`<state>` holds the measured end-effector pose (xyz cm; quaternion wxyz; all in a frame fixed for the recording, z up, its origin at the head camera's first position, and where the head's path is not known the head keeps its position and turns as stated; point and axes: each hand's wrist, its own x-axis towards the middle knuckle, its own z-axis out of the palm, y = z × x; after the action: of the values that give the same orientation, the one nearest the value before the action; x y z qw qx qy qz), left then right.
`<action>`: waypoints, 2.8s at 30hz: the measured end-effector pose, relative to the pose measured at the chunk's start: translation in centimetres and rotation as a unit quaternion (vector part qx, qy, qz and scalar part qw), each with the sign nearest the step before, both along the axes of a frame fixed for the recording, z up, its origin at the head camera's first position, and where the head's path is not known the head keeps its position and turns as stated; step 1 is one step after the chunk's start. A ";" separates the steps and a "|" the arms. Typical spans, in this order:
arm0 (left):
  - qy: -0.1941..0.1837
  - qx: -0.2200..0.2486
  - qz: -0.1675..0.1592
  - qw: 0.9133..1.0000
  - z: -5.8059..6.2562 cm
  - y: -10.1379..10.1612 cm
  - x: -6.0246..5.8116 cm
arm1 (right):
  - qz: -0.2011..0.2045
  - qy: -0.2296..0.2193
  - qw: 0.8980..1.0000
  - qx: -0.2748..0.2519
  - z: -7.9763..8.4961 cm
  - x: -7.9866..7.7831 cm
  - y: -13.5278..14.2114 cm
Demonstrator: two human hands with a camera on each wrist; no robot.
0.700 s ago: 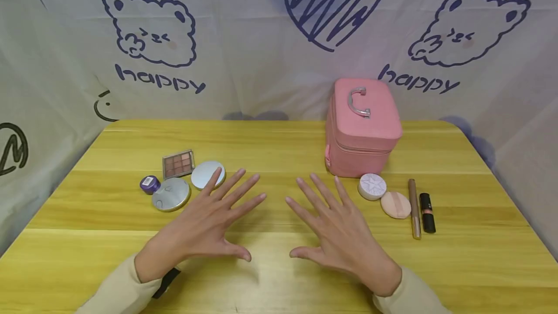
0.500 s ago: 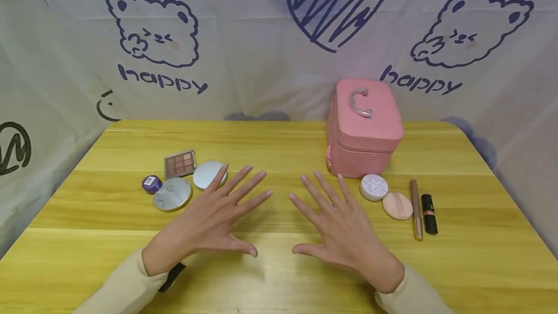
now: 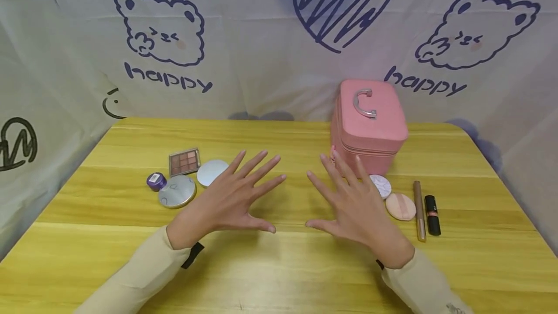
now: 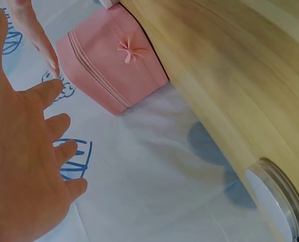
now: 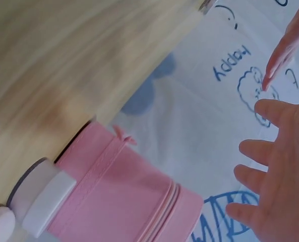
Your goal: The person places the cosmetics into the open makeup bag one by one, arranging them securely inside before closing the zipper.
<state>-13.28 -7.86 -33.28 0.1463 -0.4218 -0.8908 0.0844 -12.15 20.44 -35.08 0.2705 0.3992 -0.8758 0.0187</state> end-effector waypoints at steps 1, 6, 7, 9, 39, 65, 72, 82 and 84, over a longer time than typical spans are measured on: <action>-0.002 -0.002 0.004 1.000 0.1 0.1 -0.2 | 0.002 0.004 1.000 -0.002 0.1 -0.2 0.1; -0.014 -0.008 0.034 0.999 0.3 0.9 -0.9 | 0.013 0.020 1.000 -0.008 0.4 -1.1 0.4; -0.018 -0.011 0.039 0.999 0.3 1.1 -1.1 | 0.019 0.025 0.999 -0.012 0.5 -1.3 0.5; -0.030 -0.018 0.048 0.998 0.2 1.7 -1.4 | 0.027 0.035 0.999 -0.023 0.6 -1.7 0.6; -0.299 0.114 0.047 0.946 -0.9 10.2 -9.1 | -0.177 0.001 0.980 -0.093 2.9 -5.7 7.0; -0.519 0.606 0.066 0.599 -3.7 14.4 -10.4 | -0.140 -0.404 0.693 -0.580 1.9 -8.8 9.8; -0.523 0.609 0.082 0.591 -3.2 15.8 -10.1 | -0.076 -0.426 0.614 -0.660 1.4 -9.1 9.9; -0.496 0.629 0.134 0.584 -2.6 17.8 -9.6 | -0.069 -0.411 0.589 -0.692 1.1 -9.1 9.9; -0.500 0.622 0.133 0.588 -2.5 18.1 -9.5 | -0.072 -0.408 0.589 -0.693 1.1 -8.9 10.1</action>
<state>-22.74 10.22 -35.76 -0.1086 -0.0805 -0.7056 -0.6956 -21.10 30.57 -33.94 0.0798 -0.0232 -0.6426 0.7617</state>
